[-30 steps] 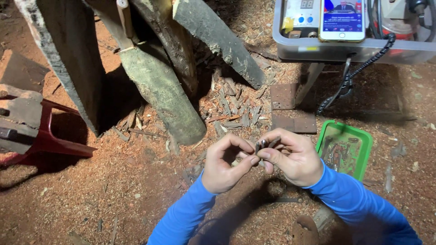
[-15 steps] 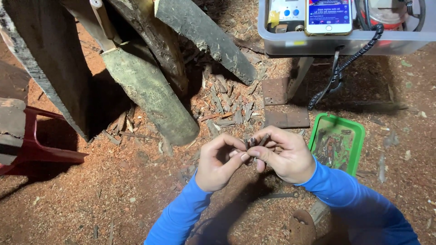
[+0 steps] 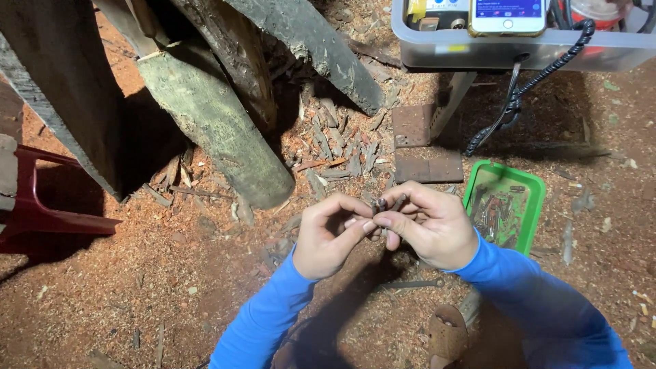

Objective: Selecting small metal bits from a tray and sharpening or cleaning them using a handheld rotary power tool.

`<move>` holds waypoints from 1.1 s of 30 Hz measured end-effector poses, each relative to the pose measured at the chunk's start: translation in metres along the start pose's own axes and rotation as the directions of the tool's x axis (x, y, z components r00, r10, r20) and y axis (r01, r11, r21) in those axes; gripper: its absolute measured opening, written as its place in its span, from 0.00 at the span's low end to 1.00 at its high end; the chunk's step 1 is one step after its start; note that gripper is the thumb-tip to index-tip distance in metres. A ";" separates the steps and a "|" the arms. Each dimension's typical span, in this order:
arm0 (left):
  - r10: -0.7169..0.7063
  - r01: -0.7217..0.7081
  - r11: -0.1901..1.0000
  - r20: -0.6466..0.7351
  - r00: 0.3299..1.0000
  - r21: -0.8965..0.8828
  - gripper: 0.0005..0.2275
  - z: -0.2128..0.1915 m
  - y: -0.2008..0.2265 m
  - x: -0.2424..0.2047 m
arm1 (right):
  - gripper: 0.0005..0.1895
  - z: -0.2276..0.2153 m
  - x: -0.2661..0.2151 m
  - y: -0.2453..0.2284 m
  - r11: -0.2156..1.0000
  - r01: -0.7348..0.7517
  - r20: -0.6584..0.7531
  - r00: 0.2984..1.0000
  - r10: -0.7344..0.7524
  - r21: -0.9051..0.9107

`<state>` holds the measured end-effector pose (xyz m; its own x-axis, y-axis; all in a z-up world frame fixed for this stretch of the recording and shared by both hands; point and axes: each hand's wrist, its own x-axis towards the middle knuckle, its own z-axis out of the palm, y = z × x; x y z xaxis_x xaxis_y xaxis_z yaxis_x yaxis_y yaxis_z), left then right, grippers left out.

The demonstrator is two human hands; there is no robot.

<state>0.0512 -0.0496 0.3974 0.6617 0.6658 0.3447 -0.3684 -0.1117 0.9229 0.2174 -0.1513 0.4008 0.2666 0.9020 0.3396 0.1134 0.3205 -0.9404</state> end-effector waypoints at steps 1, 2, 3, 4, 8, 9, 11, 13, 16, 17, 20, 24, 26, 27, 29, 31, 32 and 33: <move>-0.001 0.001 1.000 0.001 1.000 0.000 0.05 0.002 0.002 0.000 | 0.05 0.000 0.000 0.000 1.000 0.000 -0.001 1.000 0.000 0.000; -0.006 0.006 1.000 -0.006 1.000 -0.012 0.04 0.004 0.004 0.001 | 0.04 0.000 0.001 0.001 1.000 0.000 0.001 1.000 0.000 -0.007; -0.012 0.011 1.000 -0.012 1.000 -0.024 0.04 0.006 0.006 0.001 | 0.04 -0.001 0.001 0.001 1.000 0.000 0.003 1.000 0.000 -0.014; -0.014 0.013 1.000 -0.012 1.000 -0.024 0.04 0.006 0.002 0.001 | 0.04 -0.001 0.001 0.003 1.000 -0.002 0.002 1.000 0.002 -0.013; -0.051 0.049 0.993 -0.020 0.998 -0.110 0.04 0.005 -0.009 0.000 | 0.04 0.000 0.003 0.003 1.000 -0.001 -0.008 1.000 0.001 -0.009; -0.066 0.061 0.986 -0.027 0.997 -0.152 0.05 0.005 -0.011 0.000 | 0.04 0.000 0.004 0.002 1.000 0.004 -0.003 1.000 -0.004 -0.014; -0.074 0.069 0.983 -0.027 0.997 -0.168 0.05 0.003 -0.018 0.000 | 0.05 0.000 0.004 0.003 1.000 -0.002 -0.007 1.000 0.002 -0.009; -0.082 0.076 0.980 -0.027 0.996 -0.184 0.05 0.002 -0.023 -0.001 | 0.06 0.000 0.004 0.005 1.000 -0.009 -0.011 1.000 0.009 -0.005; -0.096 0.091 0.981 -0.023 0.995 -0.172 0.05 0.002 -0.029 -0.001 | 0.07 -0.001 0.005 0.006 1.000 -0.028 -0.014 1.000 0.028 0.002; -0.100 0.092 0.979 -0.036 0.994 -0.181 0.05 0.001 -0.032 -0.002 | 0.07 -0.002 0.006 0.006 0.999 -0.035 -0.011 0.999 0.035 -0.001; -0.113 0.105 0.981 -0.039 0.993 -0.161 0.05 0.002 -0.034 -0.002 | 0.07 -0.002 0.001 0.020 0.998 -0.055 -0.024 0.998 0.055 0.009; -0.258 0.257 0.957 -0.015 0.966 0.134 0.05 0.001 -0.085 -0.014 | 0.06 -0.017 -0.027 0.074 0.947 -0.321 -0.076 0.944 0.320 -0.005; -0.378 0.351 0.897 0.054 0.924 0.270 0.05 0.009 -0.127 -0.040 | 0.05 -0.022 -0.077 0.128 0.919 -0.376 -0.127 0.912 0.390 0.120; -0.417 0.360 0.840 0.058 0.907 0.406 0.05 0.012 -0.144 -0.051 | 0.05 -0.023 -0.099 0.149 0.904 -0.374 -0.104 0.910 0.400 0.209; -0.510 0.422 0.801 0.112 0.853 0.425 0.08 0.025 -0.186 -0.075 | 0.06 -0.036 -0.147 0.206 0.879 -0.433 -0.149 0.873 0.465 0.201; -0.582 0.466 0.756 0.146 0.800 0.460 0.10 0.013 -0.228 -0.103 | 0.07 -0.054 -0.179 0.246 0.856 -0.477 -0.174 0.842 0.510 0.199; -0.682 0.513 0.648 0.130 0.720 0.563 0.09 0.000 -0.248 -0.122 | 0.06 -0.071 -0.190 0.256 0.843 -0.524 -0.259 0.803 0.536 0.118; -0.769 0.538 0.527 0.099 0.632 0.658 0.09 -0.015 -0.267 -0.141 | 0.08 -0.086 -0.200 0.266 0.817 -0.575 -0.344 0.760 0.551 0.041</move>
<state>0.0461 -0.1027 0.1000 0.7658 0.4338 -0.4748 0.5916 -0.1854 0.7847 0.2765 -0.2711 0.0844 0.5944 0.7628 -0.2546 -0.0993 -0.2446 -0.9645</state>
